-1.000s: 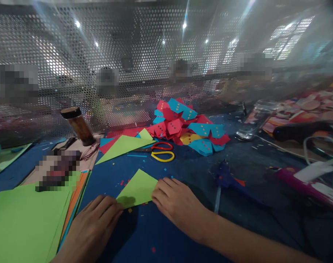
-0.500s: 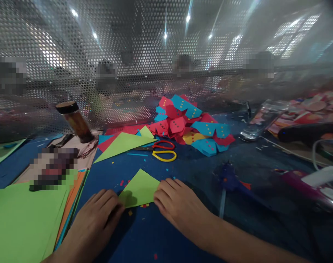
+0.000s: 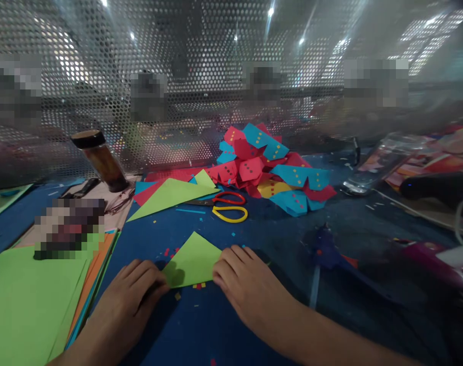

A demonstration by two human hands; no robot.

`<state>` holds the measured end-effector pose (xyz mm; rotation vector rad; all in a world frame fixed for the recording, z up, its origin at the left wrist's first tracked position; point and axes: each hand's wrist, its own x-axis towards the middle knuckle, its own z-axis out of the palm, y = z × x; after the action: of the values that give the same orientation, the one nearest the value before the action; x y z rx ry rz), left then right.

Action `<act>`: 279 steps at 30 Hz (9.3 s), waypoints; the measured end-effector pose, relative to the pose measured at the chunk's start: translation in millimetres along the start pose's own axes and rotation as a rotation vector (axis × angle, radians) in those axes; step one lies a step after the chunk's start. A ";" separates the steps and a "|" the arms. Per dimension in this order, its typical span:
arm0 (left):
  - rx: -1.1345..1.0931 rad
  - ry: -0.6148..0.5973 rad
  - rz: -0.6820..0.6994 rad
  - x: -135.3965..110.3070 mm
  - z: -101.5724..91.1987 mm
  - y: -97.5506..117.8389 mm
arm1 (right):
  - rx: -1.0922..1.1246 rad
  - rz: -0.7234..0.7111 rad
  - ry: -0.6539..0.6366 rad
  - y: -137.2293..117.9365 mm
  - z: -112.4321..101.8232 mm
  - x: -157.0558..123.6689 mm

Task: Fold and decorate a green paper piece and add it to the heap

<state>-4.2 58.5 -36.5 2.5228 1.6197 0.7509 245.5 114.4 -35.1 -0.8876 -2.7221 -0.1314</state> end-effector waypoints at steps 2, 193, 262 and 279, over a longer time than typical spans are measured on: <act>-0.006 0.011 0.002 -0.6 0.0 -0.6 | 0.014 0.010 -0.023 -0.7 -1.2 0.9; 0.489 -0.139 0.388 -1.0 8.1 15.3 | 0.000 0.369 -0.026 13.2 -14.0 -2.9; 0.521 -0.173 0.105 -42.4 0.8 8.2 | 0.233 -0.087 -0.072 -3.7 -15.3 -1.1; 0.556 -0.186 0.101 -70.4 1.7 -23.6 | 0.151 -0.051 -0.022 3.9 -6.9 -0.4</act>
<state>-46.8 8.4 -71.0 2.9383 1.8450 0.0537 249.7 116.2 -28.6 -0.7820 -2.7326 0.0733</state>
